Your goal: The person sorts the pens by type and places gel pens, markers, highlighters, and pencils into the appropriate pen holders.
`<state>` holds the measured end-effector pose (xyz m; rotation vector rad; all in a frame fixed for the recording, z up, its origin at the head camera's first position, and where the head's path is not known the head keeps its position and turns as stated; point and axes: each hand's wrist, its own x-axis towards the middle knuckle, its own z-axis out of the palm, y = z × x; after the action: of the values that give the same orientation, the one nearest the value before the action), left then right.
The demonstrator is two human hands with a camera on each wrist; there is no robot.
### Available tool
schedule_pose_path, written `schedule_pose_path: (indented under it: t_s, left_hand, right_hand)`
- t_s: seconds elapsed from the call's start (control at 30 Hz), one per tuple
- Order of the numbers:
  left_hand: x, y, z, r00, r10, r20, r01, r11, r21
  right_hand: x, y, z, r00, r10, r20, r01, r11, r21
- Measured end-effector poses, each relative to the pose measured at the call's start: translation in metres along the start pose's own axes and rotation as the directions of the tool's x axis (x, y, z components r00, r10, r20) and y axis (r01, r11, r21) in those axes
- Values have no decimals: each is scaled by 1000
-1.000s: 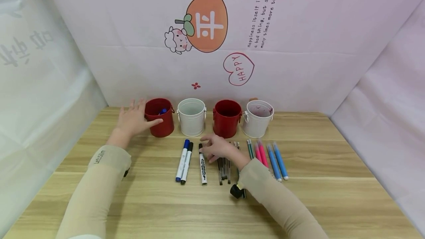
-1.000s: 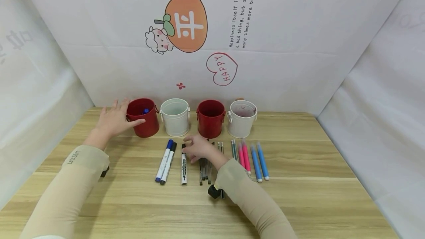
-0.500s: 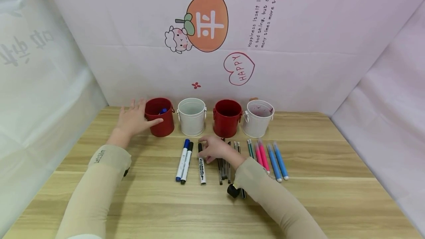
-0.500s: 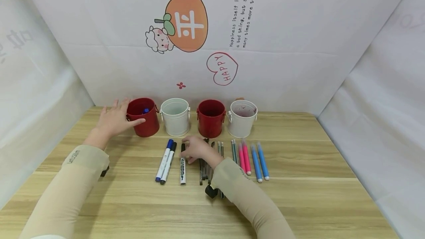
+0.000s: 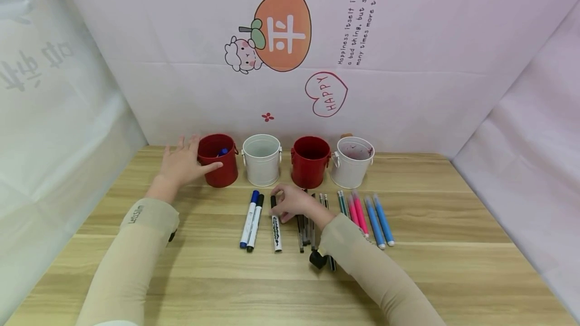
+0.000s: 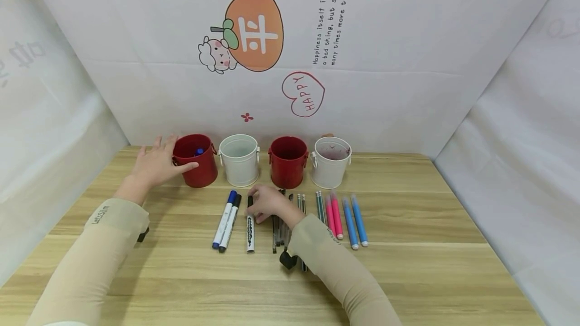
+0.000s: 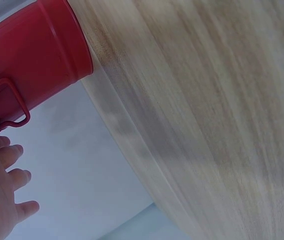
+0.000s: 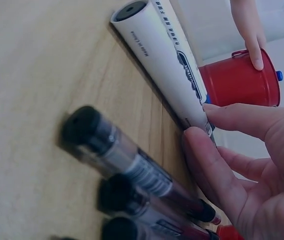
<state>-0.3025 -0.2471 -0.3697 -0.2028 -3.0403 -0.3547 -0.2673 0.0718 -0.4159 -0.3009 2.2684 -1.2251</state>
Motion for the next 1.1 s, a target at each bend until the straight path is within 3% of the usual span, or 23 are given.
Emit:
schedule_pose_path:
  t_s: [0.33, 0.67, 1.1]
  left_hand:
    - [0, 0, 1, 1000, -1, -3, 1, 1000, 1]
    - [0, -1, 1, 1000, -2, -3, 2, 1000, 1]
    - [0, -1, 1, 1000, 6, -7, -6, 1000, -5]
  right_hand:
    - [-3, -2, -4, 1000, 25, 10, -26, 987, 161]
    - [-2, 4, -8, 1000, -4, -11, 7, 965, 263]
    - [-7, -1, -19, 998, -64, 2, 61, 960, 272]
